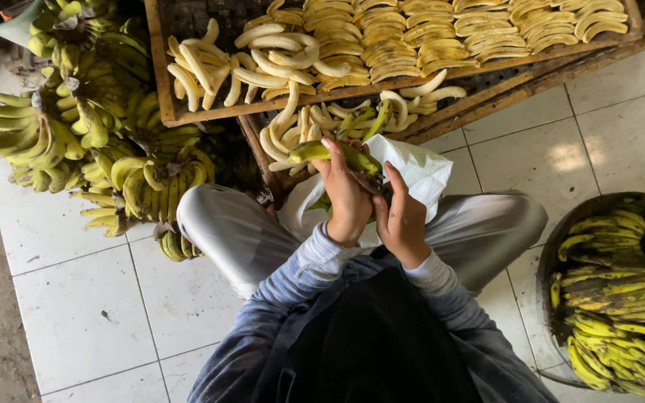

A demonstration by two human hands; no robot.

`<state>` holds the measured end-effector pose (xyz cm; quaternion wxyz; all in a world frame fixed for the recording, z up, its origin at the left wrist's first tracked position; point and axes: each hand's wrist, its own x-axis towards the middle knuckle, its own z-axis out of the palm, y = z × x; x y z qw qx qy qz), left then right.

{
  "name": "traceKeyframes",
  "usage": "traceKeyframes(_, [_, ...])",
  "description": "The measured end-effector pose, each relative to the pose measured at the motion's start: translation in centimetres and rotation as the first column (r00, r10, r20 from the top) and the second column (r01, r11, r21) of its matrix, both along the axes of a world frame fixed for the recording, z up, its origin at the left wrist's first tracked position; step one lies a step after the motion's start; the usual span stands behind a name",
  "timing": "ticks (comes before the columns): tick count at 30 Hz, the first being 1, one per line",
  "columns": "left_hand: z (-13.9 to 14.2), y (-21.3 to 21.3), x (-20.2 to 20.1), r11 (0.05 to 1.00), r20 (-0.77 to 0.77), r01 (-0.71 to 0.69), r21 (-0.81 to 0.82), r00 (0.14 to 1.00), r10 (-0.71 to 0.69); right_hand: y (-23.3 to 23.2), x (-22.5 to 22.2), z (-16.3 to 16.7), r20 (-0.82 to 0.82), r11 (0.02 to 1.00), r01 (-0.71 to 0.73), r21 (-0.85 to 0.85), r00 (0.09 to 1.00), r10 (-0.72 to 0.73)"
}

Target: The person sits on the floor and peels green bananas one at a time using a small knife, cutting the peel and pulling it off by hand. Peeled bananas are placed onto wooden drying trays, and discarded peels are dropped into a plastic bag beside them.

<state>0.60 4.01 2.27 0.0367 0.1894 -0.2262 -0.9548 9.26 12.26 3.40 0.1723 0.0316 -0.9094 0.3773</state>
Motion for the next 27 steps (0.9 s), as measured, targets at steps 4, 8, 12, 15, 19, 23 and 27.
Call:
traceKeyframes(4, [0.1,0.5,0.4,0.997,-0.07,-0.066,0.028,0.995,0.068,-0.2,0.0,0.6,-0.127,1.0,-0.022,0.018,0.992,0.024])
traceKeyframes(8, [0.9,1.0,1.2,0.989,-0.18,-0.14,0.037,0.973,0.144,-1.0,-0.1,0.9,-0.135,0.991,0.047,-0.124,0.989,-0.064])
traceKeyframes(12, [1.9,0.9,2.0,0.992,-0.377,-0.126,0.012,0.918,0.121,-1.6,-0.9,0.3,-0.035,0.928,0.156,-0.339,0.983,-0.178])
traceKeyframes(15, [2.5,1.0,2.3,0.972,-0.535,-0.21,-0.102,0.836,0.125,-1.8,-1.9,-0.6,-0.004,0.83,0.149,-0.537,0.984,-0.179])
traceKeyframes(19, [2.9,1.2,2.2,0.973,-0.577,-0.222,-0.061,0.804,0.147,-1.3,-3.2,-1.4,-0.03,0.675,0.047,-0.737,0.994,-0.103])
traceKeyframes(23, [2.8,-0.4,1.6,0.997,-0.467,0.015,0.073,0.884,0.021,-0.6,-2.9,-1.3,-0.056,0.658,-0.011,-0.753,0.997,-0.047])
traceKeyframes(27, [1.9,-2.0,0.3,0.93,-0.362,0.282,0.235,0.914,-0.185,-0.1,-1.4,-0.4,-0.115,0.709,-0.14,-0.691,0.99,0.083])
